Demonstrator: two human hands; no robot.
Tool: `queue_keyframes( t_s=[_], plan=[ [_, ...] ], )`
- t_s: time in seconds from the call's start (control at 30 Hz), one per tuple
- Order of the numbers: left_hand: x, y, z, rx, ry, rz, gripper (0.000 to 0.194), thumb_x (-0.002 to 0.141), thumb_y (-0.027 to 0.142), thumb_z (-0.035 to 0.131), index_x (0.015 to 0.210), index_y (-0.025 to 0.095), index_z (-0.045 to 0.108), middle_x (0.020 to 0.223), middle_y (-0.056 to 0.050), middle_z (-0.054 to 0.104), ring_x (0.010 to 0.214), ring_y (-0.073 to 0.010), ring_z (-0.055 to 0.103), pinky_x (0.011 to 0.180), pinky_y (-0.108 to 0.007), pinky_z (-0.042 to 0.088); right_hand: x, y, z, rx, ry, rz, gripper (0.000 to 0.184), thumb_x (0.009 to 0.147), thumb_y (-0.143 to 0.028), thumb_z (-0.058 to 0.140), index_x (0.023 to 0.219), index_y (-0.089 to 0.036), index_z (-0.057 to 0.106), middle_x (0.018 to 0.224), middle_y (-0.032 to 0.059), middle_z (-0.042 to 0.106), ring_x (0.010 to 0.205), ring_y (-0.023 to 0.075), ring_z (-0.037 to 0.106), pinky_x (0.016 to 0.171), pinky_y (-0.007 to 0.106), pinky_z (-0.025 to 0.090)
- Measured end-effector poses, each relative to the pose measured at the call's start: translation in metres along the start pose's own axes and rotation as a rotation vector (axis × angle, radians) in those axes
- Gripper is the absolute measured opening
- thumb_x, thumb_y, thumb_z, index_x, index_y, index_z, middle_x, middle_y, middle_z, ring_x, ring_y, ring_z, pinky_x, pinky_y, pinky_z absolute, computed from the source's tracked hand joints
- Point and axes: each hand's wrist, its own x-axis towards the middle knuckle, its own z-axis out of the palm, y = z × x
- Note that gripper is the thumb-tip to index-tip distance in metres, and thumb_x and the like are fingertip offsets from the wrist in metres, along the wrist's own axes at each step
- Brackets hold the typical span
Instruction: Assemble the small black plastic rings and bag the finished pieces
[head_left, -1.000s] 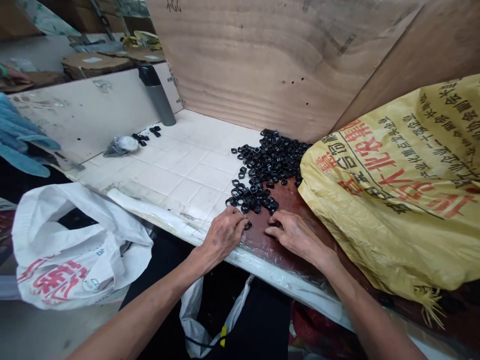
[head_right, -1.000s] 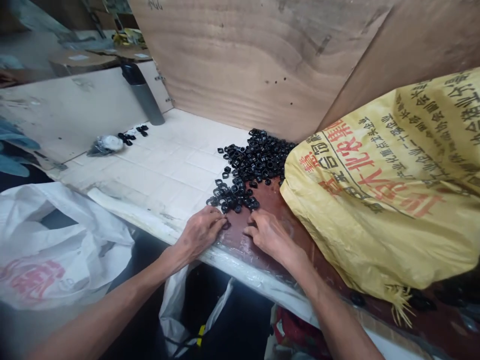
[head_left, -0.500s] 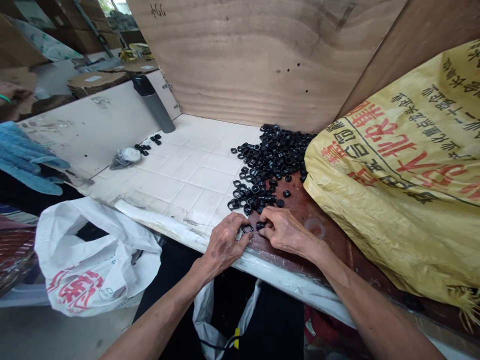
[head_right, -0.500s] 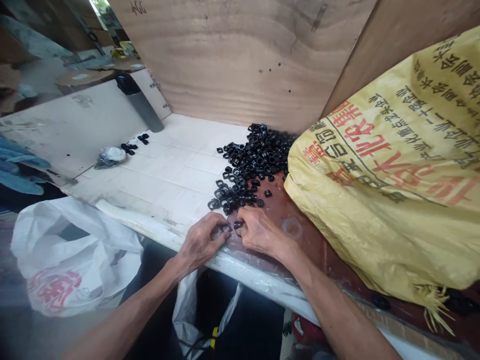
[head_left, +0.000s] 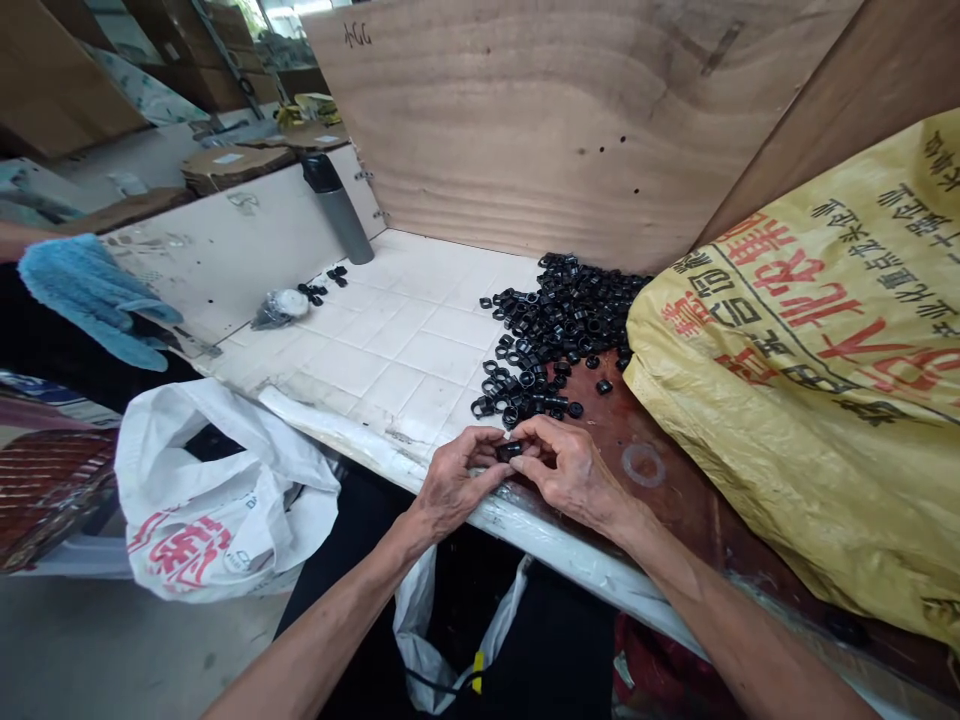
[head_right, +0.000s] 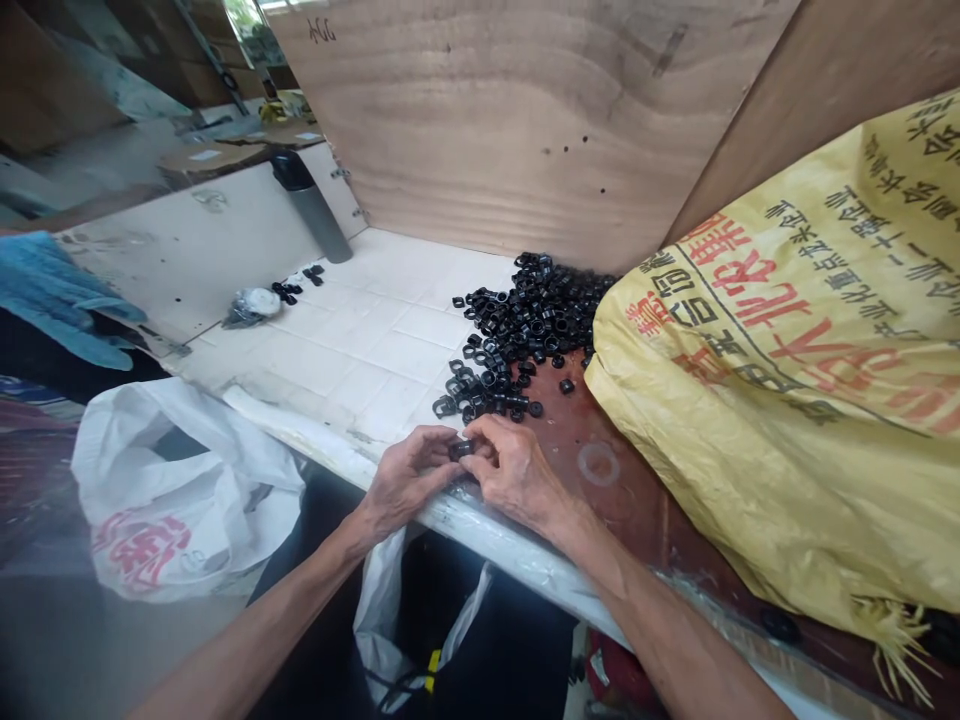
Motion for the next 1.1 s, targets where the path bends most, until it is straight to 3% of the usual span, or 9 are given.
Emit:
queue_keyframes(
  t_s=[0.13, 0.33, 0.53, 0.67, 0.83, 0.93, 1.1],
  plan=[
    [-0.003, -0.002, -0.002, -0.153, 0.008, -0.049, 0.027, 0.083, 0.027, 0.073, 0.106, 0.018, 0.061, 0.097, -0.004, 0.070, 0.087, -0.0165, 0.070, 0.082, -0.031, 0.060, 0.000, -0.004, -0.004, 0.018, -0.026, 0.040, 0.008, 0.085, -0.015, 0.065, 0.090, -0.019, 0.067, 0.078, -0.0011, 0.062, 0.068, 0.0132, 0.057, 0.063, 0.025, 0.043],
    [-0.001, -0.002, -0.009, -0.076, 0.030, 0.163, 0.020, 0.084, 0.021, 0.072, 0.103, 0.020, 0.069, 0.102, -0.007, 0.068, 0.096, -0.0185, 0.067, 0.086, -0.033, 0.058, -0.002, -0.008, -0.002, 0.035, -0.022, 0.086, 0.007, 0.086, -0.020, 0.066, 0.092, -0.019, 0.069, 0.077, 0.0000, 0.065, 0.069, 0.0146, 0.059, 0.063, 0.025, 0.044],
    [-0.001, -0.007, -0.009, -0.042, 0.075, 0.234, 0.021, 0.083, 0.018, 0.073, 0.103, 0.021, 0.069, 0.102, -0.007, 0.069, 0.097, -0.0183, 0.067, 0.088, -0.035, 0.057, -0.003, 0.001, 0.007, -0.015, -0.029, 0.068, 0.019, 0.095, -0.027, 0.056, 0.081, -0.019, 0.065, 0.065, -0.0018, 0.060, 0.059, 0.0130, 0.054, 0.057, 0.025, 0.039],
    [-0.002, -0.007, -0.008, -0.045, 0.082, 0.202, 0.020, 0.083, 0.019, 0.073, 0.103, 0.020, 0.069, 0.102, -0.007, 0.069, 0.098, -0.0182, 0.067, 0.088, -0.034, 0.058, -0.003, 0.005, 0.014, -0.133, 0.017, -0.087, 0.021, 0.099, -0.024, 0.050, 0.083, -0.019, 0.062, 0.072, 0.0011, 0.060, 0.065, 0.0145, 0.055, 0.064, 0.027, 0.041],
    [-0.002, -0.004, -0.005, -0.144, 0.094, 0.130, 0.019, 0.084, 0.022, 0.072, 0.102, 0.019, 0.068, 0.101, -0.007, 0.066, 0.095, -0.0177, 0.067, 0.084, -0.032, 0.059, -0.003, 0.004, 0.014, -0.069, 0.079, -0.151, 0.010, 0.095, -0.023, 0.054, 0.101, -0.018, 0.061, 0.085, 0.0046, 0.063, 0.076, 0.0172, 0.059, 0.072, 0.028, 0.045],
    [-0.003, -0.004, -0.005, -0.151, 0.097, 0.113, 0.018, 0.084, 0.023, 0.072, 0.101, 0.019, 0.067, 0.102, -0.007, 0.066, 0.095, -0.0176, 0.067, 0.084, -0.032, 0.060, -0.004, 0.006, 0.013, -0.091, 0.013, -0.122, 0.010, 0.096, -0.022, 0.052, 0.096, -0.020, 0.062, 0.082, 0.0033, 0.064, 0.074, 0.0166, 0.059, 0.070, 0.028, 0.044],
    [-0.004, -0.005, -0.006, -0.099, 0.075, 0.100, 0.019, 0.084, 0.026, 0.072, 0.101, 0.019, 0.067, 0.103, -0.007, 0.066, 0.097, -0.0189, 0.067, 0.084, -0.034, 0.060, -0.005, 0.009, 0.016, -0.167, -0.026, -0.037, 0.027, 0.101, -0.025, 0.043, 0.084, -0.020, 0.063, 0.071, 0.0010, 0.059, 0.061, 0.0146, 0.054, 0.061, 0.027, 0.039]
  ],
)
